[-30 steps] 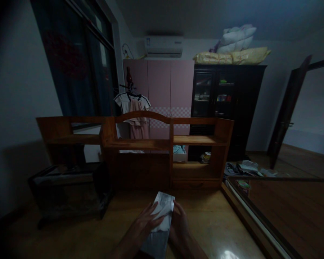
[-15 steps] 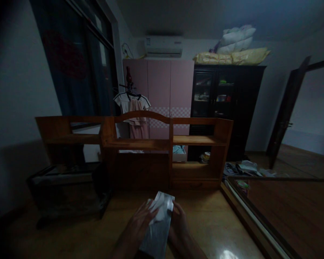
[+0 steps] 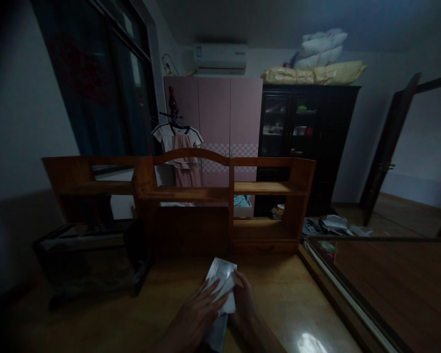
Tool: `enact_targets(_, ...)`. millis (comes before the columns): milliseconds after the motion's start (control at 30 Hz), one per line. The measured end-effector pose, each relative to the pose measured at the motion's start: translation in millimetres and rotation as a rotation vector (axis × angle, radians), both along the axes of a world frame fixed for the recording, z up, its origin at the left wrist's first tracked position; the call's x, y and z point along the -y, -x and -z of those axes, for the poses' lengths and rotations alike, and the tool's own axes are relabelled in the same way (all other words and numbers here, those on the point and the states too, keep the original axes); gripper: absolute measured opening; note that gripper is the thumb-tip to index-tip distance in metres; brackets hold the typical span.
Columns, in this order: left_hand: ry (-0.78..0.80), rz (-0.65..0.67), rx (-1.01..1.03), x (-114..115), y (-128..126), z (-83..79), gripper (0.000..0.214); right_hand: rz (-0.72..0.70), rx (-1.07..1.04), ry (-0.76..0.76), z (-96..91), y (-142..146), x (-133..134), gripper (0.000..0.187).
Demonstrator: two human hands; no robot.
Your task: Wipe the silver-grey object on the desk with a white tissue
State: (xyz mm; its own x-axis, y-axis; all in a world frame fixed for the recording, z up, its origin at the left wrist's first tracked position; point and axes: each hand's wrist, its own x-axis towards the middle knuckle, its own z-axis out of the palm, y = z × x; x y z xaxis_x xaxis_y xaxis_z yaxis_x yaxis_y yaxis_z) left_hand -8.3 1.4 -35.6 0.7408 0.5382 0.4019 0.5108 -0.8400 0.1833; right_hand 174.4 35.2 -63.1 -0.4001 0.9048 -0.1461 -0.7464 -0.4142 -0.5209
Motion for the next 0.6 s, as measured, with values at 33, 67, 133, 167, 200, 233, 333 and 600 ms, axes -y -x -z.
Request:
enact_targets(33,0.008,-0.03,-0.002,-0.5,-0.3,0.8,0.048,0.008,-0.016,0.002,-1.0,0.9,0.6,0.029)
enact_targets(67,0.018,-0.059,0.0,-1.4,-0.1,1.8,0.047,0.016,-0.039,0.007,-2.7,2.2,1.7,0.028)
enact_targets(133,0.042,-0.113,-0.002,-3.6,1.4,4.3,0.048,0.032,-0.074,0.009,-7.4,5.3,4.9,0.027)
enact_targets(167,0.054,-0.134,-0.004,-4.6,2.3,5.5,0.049,0.035,-0.085,0.006,-9.9,6.7,6.5,0.027)
enact_targets(200,0.067,-0.152,-0.005,-5.4,3.2,6.6,0.05,0.033,-0.096,0.006,-12.0,7.7,8.0,0.028)
enact_targets(233,0.08,-0.169,-0.004,-5.9,3.9,7.5,0.05,0.031,-0.107,0.006,-13.7,8.4,9.1,0.029)
enact_targets(333,0.107,-0.197,0.01,-6.6,5.4,9.0,0.051,0.024,-0.129,0.027,-15.4,8.6,10.2,0.031)
enact_targets(600,0.126,-0.215,0.072,-10.3,5.6,14.3,0.048,0.018,-0.146,0.011,-7.9,7.0,7.0,0.031)
